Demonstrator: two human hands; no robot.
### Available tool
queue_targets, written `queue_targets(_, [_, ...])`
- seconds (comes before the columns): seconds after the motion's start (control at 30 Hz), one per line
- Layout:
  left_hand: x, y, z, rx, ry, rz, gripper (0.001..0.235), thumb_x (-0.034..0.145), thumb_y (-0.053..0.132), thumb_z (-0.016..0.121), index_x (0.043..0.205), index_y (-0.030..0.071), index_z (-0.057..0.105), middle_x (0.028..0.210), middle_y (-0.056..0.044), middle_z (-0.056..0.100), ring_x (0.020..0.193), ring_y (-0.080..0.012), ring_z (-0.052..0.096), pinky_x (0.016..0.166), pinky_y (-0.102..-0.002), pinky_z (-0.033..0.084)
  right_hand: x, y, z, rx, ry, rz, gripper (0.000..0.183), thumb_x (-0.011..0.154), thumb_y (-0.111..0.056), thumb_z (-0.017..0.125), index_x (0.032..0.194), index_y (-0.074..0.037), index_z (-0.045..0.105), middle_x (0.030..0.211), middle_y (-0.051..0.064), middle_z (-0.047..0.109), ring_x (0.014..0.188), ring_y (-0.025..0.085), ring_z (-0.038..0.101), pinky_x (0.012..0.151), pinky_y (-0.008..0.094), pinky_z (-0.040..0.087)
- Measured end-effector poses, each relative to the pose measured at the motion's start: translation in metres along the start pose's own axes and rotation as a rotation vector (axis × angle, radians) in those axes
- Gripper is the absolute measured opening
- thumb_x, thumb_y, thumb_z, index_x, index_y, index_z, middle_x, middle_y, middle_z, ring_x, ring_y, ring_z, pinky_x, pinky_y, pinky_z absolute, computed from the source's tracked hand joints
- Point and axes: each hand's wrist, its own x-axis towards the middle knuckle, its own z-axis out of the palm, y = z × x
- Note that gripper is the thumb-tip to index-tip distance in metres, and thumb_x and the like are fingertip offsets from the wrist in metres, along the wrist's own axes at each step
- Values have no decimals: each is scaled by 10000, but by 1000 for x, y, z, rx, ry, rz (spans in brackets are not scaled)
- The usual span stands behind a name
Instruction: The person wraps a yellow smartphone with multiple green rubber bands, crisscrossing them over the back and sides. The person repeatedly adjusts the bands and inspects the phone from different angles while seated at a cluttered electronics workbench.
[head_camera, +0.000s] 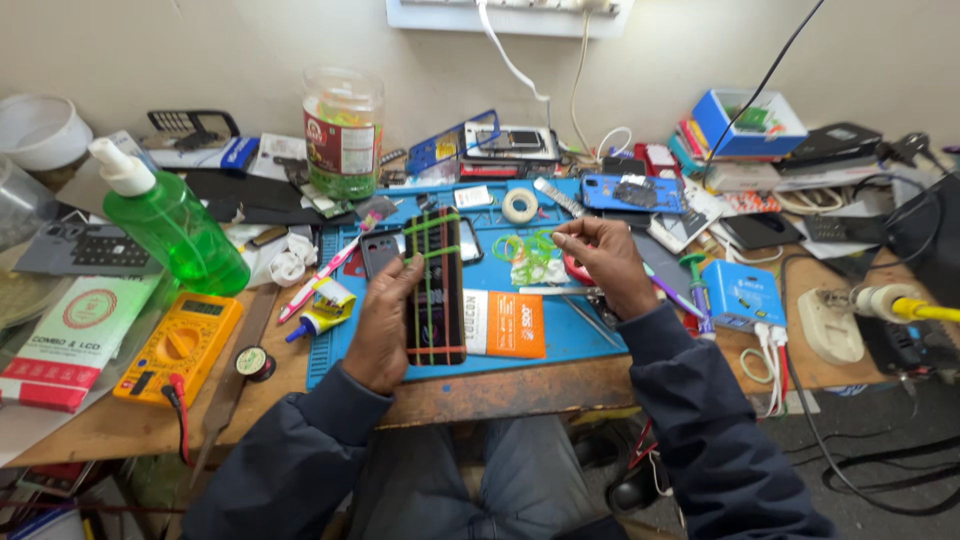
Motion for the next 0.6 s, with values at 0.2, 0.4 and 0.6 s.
queue_targets(0.2, [17,-21,23,36,-3,-71,246,1034,278,560,1158,77,630,923,19,710,776,-59,691,709,-237,602,-4,-12,4,450,-16,122,180,965,-117,689,1063,33,705,992,125,767,808,116,721,734,243,597])
queue_targets(0.4, [50,-42,28,6,-258,-158,298,1108,331,562,1116,41,628,834,15,675,639,-45,652,565,-203,573,-13,-22,14,601,-93,136,169,995,-113,670,1084,29,687,1007,146,755,864,158,741,776,273,609])
queue_targets(0.6, [59,-51,22,64,-230,-205,319,1096,309,528,1114,23,666,845,-9,707,639,-38,675,575,-202,585,-6,-12,4,629,-5,73,162,1011,-117,663,1092,21,684,980,129,745,840,150,721,751,263,597])
